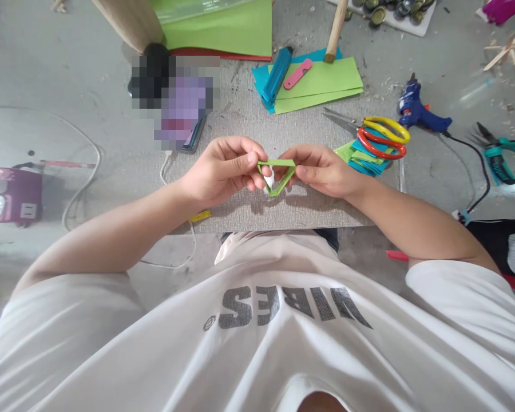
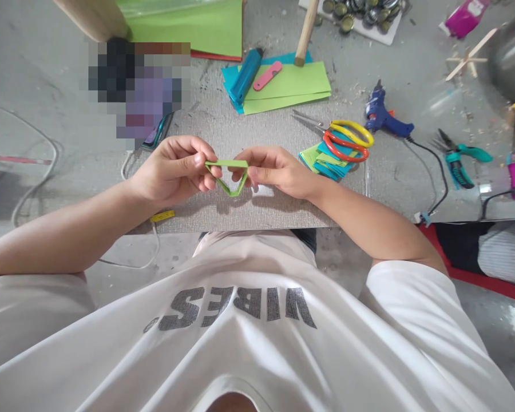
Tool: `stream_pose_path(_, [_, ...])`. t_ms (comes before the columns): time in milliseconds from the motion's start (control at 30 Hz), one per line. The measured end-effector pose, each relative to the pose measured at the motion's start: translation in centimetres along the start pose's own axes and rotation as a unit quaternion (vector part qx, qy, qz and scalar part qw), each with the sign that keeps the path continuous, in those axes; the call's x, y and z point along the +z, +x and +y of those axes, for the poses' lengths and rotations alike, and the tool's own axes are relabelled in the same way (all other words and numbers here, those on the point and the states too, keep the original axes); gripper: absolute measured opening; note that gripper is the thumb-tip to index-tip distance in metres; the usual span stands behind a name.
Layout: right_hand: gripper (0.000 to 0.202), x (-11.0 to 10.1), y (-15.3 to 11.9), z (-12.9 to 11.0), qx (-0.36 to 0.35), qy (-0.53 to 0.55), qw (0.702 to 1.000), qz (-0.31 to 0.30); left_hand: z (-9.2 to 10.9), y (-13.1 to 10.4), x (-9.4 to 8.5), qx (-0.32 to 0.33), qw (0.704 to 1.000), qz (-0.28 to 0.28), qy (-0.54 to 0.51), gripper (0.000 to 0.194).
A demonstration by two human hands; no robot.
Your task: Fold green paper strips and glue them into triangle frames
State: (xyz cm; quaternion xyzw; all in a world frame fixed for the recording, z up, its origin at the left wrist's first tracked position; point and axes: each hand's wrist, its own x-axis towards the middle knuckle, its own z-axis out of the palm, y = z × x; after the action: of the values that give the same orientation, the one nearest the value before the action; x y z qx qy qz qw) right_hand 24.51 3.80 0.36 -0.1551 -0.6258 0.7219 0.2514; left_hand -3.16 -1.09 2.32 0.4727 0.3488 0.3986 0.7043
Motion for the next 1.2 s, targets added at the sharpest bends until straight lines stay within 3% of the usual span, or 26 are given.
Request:
stream_pose_path(133, [0.044, 0.5, -0.2, 0.0, 0.004, -0.016, 0.999, -0.034, -0.3, -0.1, -0.7, -0.012, 0.998, 0.048, 0.027, 0.043])
stream_pose_path(500, [0.036, 1.7, 0.2, 1.2, -0.03, -0.079, 0.996, 0.005, -0.5, -0.2, -1.1, -0.005, 0.996, 0.08, 0.033, 0.033])
stream_pose_path(700, [0.04, 1.7, 0.6, 1.7, -0.07, -0.029, 0.997, -0.03, -0.9, -0.1, -1.3, 0.001, 0.997, 0.068, 0.044, 0.036])
stream_pose_path(867, [0.046, 1.7, 0.6, 1.2, -0.043, -0.023, 0.998, -0.044, -1.1, -0.2, -1.5, -0.015, 0.996, 0.069, 0.052, 0.043])
stream_pose_path(1067, [0.039, 1.8, 0.5, 1.1, -0.063, 0.011, 0.996, -0.06, -1.0, -0.3, -1.6, -0.008, 0.999, 0.042, 0.032, 0.046])
stream_pose_path(1200, [0.045, 1.6, 0.4, 1.1, -0.057, -0.008, 0.996, -0.064, -0.8, -0.4, -1.2, -0.012, 0.998, 0.047, 0.031, 0.048])
